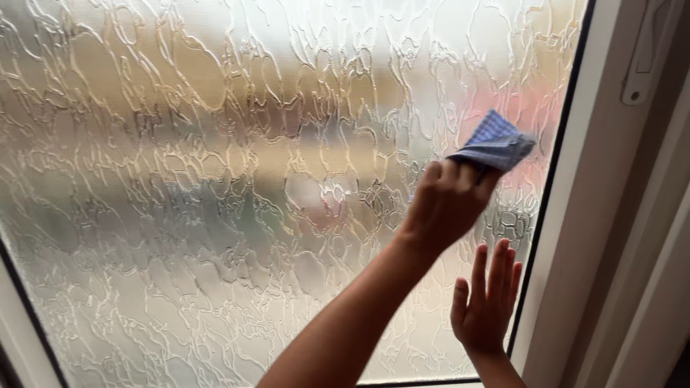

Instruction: The person wipes a textured glass window with a blue checkered cloth, repeatedly folding the cloth to use a clean side. They also wipe the window frame and briefly spray the cloth with a liquid from a spray bottle before resuming wiping the glass.

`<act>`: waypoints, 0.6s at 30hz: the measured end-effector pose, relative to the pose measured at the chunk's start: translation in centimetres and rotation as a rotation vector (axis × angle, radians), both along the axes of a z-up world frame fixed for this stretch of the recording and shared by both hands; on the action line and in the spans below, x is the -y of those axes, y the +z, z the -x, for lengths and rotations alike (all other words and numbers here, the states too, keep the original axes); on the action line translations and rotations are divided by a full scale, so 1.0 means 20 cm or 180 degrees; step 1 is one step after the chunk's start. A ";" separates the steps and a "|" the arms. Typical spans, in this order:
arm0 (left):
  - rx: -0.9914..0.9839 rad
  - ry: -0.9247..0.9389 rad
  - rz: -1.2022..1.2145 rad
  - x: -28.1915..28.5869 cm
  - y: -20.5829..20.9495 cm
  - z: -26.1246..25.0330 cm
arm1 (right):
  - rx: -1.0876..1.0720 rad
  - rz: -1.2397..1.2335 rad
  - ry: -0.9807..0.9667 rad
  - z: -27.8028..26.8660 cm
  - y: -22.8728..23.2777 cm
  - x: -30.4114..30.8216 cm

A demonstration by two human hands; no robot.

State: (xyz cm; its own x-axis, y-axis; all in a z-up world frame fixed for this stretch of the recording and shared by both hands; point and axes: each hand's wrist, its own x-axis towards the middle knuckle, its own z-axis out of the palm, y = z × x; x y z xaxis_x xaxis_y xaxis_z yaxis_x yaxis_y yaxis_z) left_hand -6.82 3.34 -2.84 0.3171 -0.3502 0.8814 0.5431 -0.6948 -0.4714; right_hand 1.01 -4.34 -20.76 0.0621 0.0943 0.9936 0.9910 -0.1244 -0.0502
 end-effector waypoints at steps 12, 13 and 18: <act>0.0995 0.1418 0.0487 -0.67 0.19 1.87 | 0.0004 -0.0078 -0.0021 0.06 0.02 -0.01; 0.1133 0.1514 0.0547 -0.71 0.19 1.95 | 0.0006 -0.0078 -0.0026 0.07 0.02 0.00; 0.2061 0.1738 0.1098 -0.80 0.11 2.22 | -0.0078 -0.0064 -0.0064 0.07 0.01 -0.02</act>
State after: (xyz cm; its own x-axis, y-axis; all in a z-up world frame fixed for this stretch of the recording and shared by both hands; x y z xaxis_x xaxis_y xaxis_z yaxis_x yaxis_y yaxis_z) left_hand -51.15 19.32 -0.66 -0.2314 0.0190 0.9727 0.9237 -0.3096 0.2258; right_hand -0.36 -3.92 -20.61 0.0883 0.0728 0.9934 0.9867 -0.1430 -0.0772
